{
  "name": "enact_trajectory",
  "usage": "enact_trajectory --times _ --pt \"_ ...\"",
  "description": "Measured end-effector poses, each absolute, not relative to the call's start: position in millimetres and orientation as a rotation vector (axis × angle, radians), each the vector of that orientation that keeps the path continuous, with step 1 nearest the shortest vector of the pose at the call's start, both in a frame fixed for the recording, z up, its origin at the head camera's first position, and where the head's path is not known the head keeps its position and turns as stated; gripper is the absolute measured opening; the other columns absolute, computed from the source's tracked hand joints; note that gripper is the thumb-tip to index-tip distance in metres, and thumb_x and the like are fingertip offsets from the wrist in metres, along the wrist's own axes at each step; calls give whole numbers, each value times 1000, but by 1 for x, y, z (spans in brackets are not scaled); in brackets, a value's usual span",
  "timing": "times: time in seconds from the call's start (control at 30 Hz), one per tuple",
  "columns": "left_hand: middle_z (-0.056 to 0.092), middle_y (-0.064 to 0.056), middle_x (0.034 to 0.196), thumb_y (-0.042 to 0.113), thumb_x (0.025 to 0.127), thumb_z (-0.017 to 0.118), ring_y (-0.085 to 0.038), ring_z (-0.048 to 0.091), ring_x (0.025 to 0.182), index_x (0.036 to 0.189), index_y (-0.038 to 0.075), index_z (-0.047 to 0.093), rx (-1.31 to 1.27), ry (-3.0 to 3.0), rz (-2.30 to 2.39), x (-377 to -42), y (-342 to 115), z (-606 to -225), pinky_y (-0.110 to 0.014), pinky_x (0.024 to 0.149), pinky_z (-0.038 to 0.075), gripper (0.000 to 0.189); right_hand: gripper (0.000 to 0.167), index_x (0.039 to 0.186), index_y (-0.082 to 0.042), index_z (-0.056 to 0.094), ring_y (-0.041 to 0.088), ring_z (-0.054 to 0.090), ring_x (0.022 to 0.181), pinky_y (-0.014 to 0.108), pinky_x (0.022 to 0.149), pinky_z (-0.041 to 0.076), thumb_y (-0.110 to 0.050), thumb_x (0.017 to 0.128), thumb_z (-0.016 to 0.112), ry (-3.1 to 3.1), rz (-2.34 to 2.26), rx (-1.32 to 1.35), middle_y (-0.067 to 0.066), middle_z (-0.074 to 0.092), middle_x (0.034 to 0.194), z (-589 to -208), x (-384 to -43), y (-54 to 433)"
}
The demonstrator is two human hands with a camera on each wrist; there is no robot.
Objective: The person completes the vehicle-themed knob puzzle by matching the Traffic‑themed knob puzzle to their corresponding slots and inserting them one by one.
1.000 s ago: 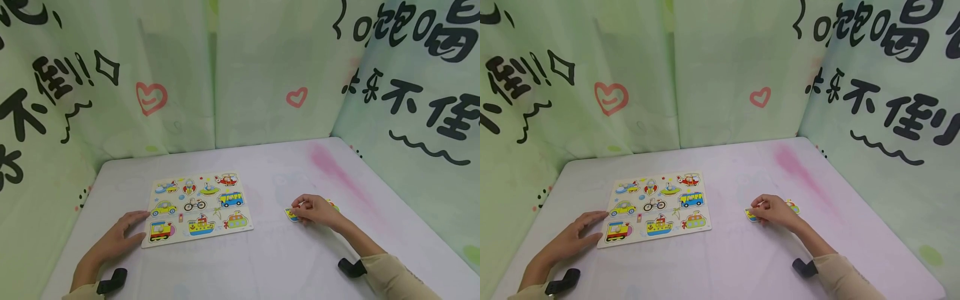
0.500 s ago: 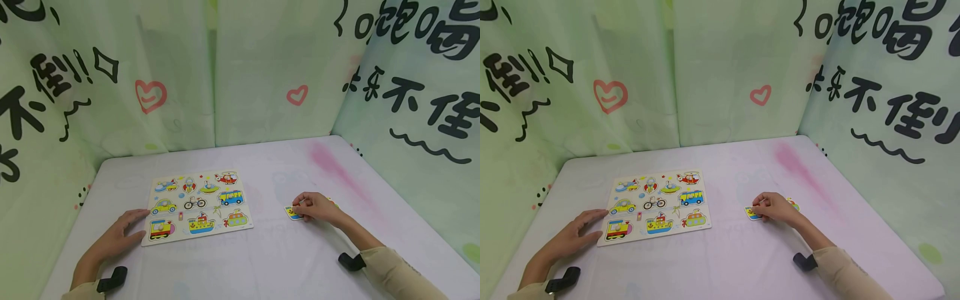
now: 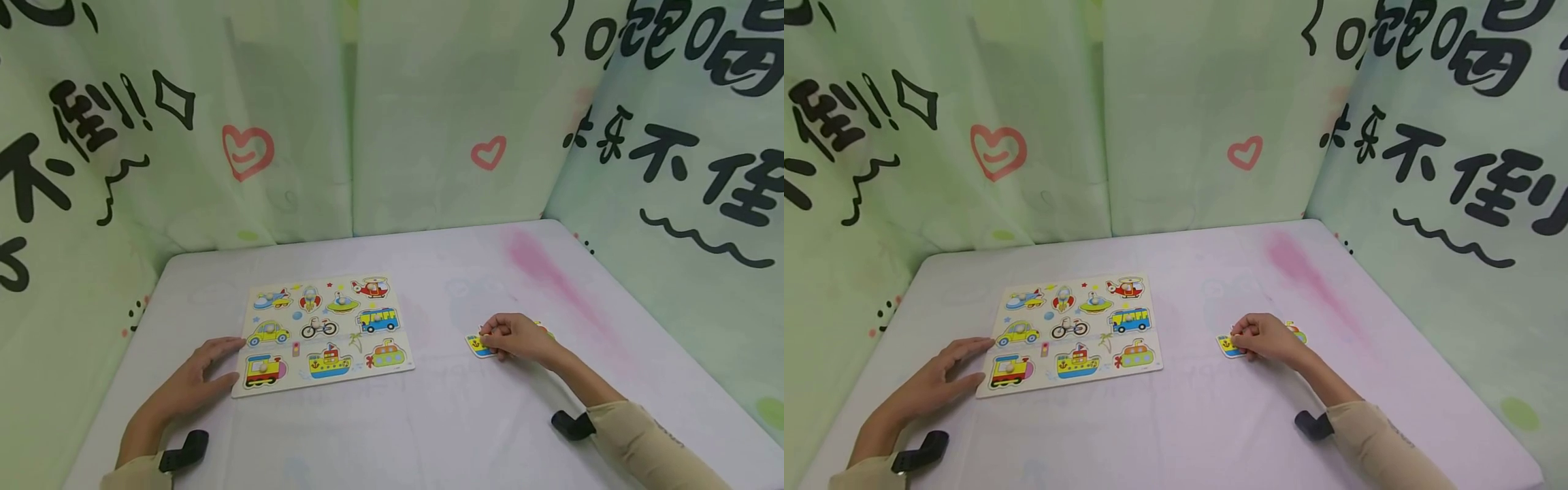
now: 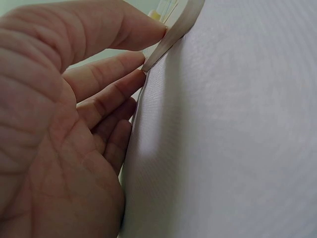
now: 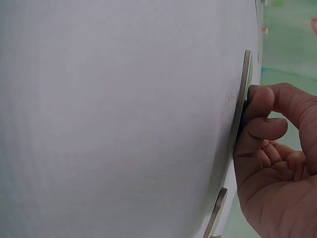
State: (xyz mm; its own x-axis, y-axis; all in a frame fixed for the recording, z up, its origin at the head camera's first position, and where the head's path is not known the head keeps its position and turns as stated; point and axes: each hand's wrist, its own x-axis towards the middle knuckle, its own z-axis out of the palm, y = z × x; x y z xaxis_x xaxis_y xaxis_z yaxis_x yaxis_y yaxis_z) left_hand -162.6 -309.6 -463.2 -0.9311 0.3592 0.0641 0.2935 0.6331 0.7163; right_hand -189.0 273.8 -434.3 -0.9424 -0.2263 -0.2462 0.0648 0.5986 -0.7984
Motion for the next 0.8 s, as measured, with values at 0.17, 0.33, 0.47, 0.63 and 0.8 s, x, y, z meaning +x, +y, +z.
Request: enact_trajectory --times 0.17,0.33,0.47,0.63,0.8 --pt "46 -26 146 13 93 73 -51 36 139 143 2 53 549 2765 1181 -163 -310 -462 -74 108 30 56 23 107 3 63 15 59 63 24 58 52 -15 96 71 2532 -1266 -137 3 61 72 -434 -189 273" --pt "46 -26 146 13 93 73 -52 35 139 143 2 53 549 2758 1190 -162 -309 -462 -74 108 30 56 22 107 4 62 13 60 64 24 59 53 -14 96 70 2528 -1284 -118 3 62 74 -434 -187 272" --pt "45 -26 147 14 93 73 -52 34 139 143 2 53 531 2753 1190 -163 -309 -462 -75 109 28 56 23 110 4 61 14 60 67 23 62 54 -13 97 68 2497 -1338 -72 3 64 76 -432 -186 272" --pt "45 -27 147 13 92 73 -53 34 139 143 2 53 532 2760 1192 -163 -309 -462 -75 109 28 56 25 112 5 60 15 60 67 23 62 52 -15 98 68 2475 -1380 -44 2 64 75 -432 -186 272" --pt "45 -26 147 13 93 73 -52 34 140 143 2 53 525 2759 1191 -162 -309 -461 -75 109 28 56 28 113 5 61 12 60 66 22 59 48 -18 98 69 2471 -1432 -38 1 64 75 -432 -186 272"
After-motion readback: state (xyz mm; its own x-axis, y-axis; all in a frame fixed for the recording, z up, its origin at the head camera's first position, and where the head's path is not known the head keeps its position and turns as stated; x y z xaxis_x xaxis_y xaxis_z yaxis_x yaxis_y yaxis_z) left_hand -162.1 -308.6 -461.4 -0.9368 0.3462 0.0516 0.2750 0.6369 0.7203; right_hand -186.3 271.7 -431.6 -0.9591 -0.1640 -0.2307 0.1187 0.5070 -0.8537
